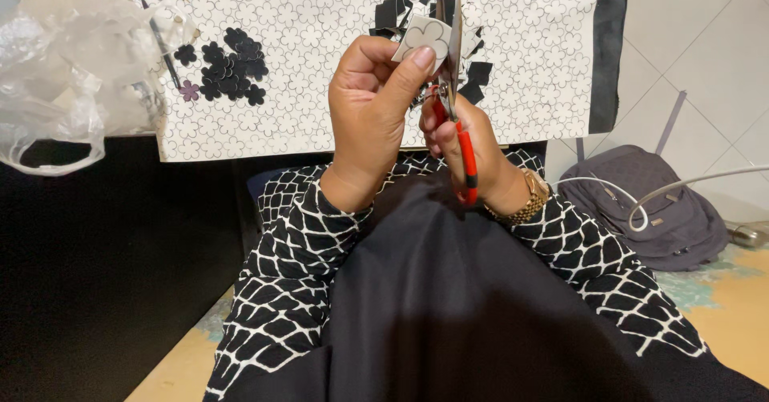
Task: The person sits on the floor and uses red-handled scissors to trim the edges of small white flower-shaped fabric pieces, rotating each piece to cut around its scalloped outline. Cut scraps accumulate on the patterned cutting board, and the person occasionally sweeps scraps aside with their hand before continuing to trim more pieces.
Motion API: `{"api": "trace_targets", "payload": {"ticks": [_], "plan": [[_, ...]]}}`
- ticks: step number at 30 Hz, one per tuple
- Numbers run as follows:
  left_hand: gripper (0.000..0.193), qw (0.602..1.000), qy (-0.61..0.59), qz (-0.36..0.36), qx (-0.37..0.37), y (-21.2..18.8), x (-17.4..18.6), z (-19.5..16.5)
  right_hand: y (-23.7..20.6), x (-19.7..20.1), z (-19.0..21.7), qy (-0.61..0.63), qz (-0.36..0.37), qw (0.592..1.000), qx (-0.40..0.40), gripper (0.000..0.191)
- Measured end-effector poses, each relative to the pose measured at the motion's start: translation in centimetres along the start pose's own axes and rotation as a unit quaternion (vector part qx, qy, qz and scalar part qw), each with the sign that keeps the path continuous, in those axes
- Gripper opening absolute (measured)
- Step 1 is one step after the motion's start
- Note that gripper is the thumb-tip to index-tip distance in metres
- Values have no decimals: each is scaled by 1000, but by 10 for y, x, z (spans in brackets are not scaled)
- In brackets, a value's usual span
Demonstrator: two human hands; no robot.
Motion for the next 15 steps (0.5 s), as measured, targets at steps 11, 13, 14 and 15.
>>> {"api": "trace_targets", "payload": {"ticks": [11,13,14,15], "plan": [[10,1000,13,8,-1,2,8,-2,-1,3,-3,-8,11,1000,-16,66],[10,1000,12,13,-2,3,9,-3,-1,3,-1,-8,14,1000,-19,65],[10,1000,12,15,-2,3,10,-3,-1,3,0,-9,15,1000,-19,66],[10,1000,14,15,-2,2,10,-4,-1,3,0,-10,16,1000,-20,66]]}}
Point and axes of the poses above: each hand's wrist, its own y-axis towards the middle knuckle, its own x-axis out of the back of the hand, z = x × y, the point moved 1 cm from there along y, towards the middle knuckle
